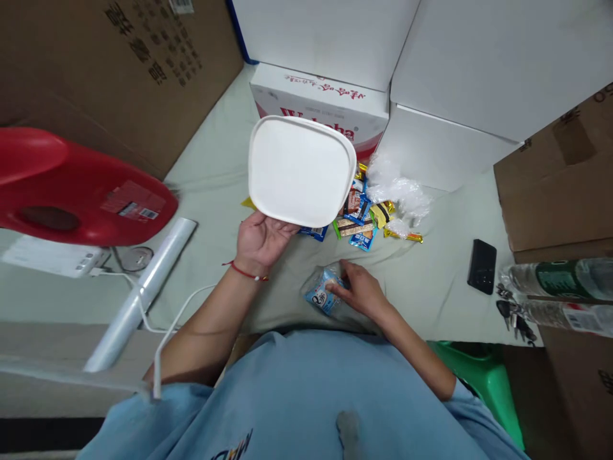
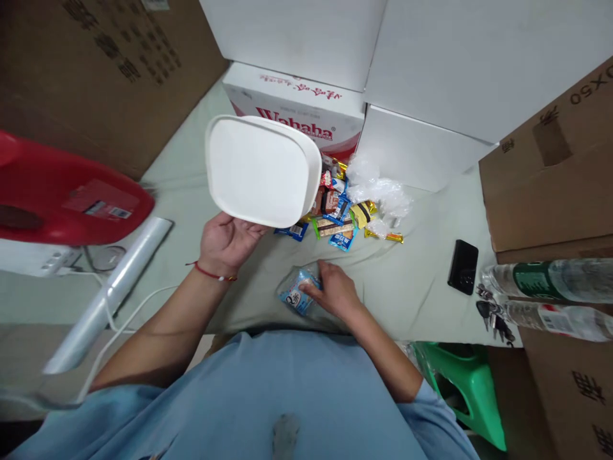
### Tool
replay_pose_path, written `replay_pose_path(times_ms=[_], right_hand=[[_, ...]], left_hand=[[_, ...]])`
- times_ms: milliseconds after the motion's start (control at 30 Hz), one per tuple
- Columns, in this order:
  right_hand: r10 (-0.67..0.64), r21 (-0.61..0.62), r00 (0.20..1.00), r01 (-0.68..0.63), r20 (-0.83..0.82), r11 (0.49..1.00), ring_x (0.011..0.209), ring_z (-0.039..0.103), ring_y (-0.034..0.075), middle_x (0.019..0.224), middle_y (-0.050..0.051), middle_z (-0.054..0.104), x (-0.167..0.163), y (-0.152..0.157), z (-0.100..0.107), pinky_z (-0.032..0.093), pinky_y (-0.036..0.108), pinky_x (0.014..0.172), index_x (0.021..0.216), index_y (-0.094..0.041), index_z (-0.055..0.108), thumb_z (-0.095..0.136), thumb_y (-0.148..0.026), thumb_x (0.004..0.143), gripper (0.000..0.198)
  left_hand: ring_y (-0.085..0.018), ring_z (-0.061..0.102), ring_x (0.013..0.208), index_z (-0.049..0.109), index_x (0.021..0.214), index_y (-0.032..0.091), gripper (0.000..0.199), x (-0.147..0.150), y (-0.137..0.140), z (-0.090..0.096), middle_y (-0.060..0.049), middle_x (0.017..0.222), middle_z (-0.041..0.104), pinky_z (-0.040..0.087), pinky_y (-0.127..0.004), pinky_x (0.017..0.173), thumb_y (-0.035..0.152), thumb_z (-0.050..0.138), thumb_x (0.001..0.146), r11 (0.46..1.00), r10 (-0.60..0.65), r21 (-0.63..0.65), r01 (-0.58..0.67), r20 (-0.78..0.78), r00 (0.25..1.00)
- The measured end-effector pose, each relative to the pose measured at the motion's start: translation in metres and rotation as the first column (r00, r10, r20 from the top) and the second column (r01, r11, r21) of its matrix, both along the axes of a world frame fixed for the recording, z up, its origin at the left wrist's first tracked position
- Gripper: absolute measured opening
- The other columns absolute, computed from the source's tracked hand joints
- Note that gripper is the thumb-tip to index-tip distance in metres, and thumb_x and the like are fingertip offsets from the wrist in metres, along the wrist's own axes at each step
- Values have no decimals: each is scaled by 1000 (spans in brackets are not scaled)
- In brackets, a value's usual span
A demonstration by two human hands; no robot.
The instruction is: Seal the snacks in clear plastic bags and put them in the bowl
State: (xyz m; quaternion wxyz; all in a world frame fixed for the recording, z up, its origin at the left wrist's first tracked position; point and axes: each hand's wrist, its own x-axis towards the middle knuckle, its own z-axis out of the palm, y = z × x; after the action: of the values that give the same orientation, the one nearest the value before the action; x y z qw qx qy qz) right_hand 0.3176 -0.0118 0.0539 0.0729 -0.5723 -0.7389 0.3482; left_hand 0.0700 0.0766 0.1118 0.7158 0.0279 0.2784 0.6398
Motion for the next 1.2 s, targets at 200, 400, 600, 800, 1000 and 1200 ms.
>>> replay_pose_path(times_ms=[200, 400, 600, 800, 1000, 1200], right_hand=[[180, -49, 975, -187, -128, 981, 102, 63, 25, 105, 11, 70, -17, 2, 0, 49, 36, 93, 107, -19, 77, 73, -36, 95, 21], [-14, -180, 940, -51, -341, 982, 104, 69, 25, 116, 7, 77, 53, -22, 14, 54, 37, 97, 123, -22, 74, 67, -44, 97, 34], [-551, -21, 787, 568, -278, 822, 94, 71, 26, 104, 7, 79, 157, -23, 61, 56, 38, 88, 118, -21, 72, 74, -59, 88, 48], [-272, -42, 899, 275, -344, 961, 90, 69, 24, 101, 7, 77, 101, -4, 74, 55, 34, 83, 114, -21, 71, 58, -64, 100, 47], [-153, 0, 912, 165, 381, 986, 95, 72, 30, 108, 20, 76, 5, 9, 25, 53, 36, 81, 125, -12, 65, 46, -44, 110, 40], [-88, 207, 953, 28, 289, 978, 136, 55, 38, 151, 22, 59, 38, -17, 55, 54, 53, 103, 152, -17, 53, 54, -53, 106, 59]], left_hand=[[-19, 72, 82, 71, 117, 25, 29, -40, -68, -6, -4, 89, 77, 61, -29, 73, 22, 46, 102, 996, 53, -65, -67, -194, 979], [-15, 62, 81, 75, 90, 21, 21, -45, -127, -9, -4, 93, 69, 54, -25, 72, 41, 79, 89, 958, -88, 162, 236, -616, 782], [-17, 60, 85, 69, 92, 21, 19, -18, -122, -4, -6, 95, 66, 49, -28, 78, 32, 59, 103, 636, 120, 214, 742, -976, 179], [-16, 57, 78, 64, 83, 20, 29, 32, -121, -52, -6, 87, 65, 48, -28, 74, 24, 46, 106, 367, 472, 189, 911, -882, -7], [-17, 66, 86, 70, 116, 18, 27, 50, -147, -81, -14, 117, 71, 58, -31, 82, 19, 45, 105, 412, 463, 172, 895, -885, -43], [-21, 71, 109, 56, 145, 24, 44, 30, -158, -82, -18, 147, 59, 62, -37, 96, 19, 55, 101, 591, 450, 216, 777, -888, -96]])
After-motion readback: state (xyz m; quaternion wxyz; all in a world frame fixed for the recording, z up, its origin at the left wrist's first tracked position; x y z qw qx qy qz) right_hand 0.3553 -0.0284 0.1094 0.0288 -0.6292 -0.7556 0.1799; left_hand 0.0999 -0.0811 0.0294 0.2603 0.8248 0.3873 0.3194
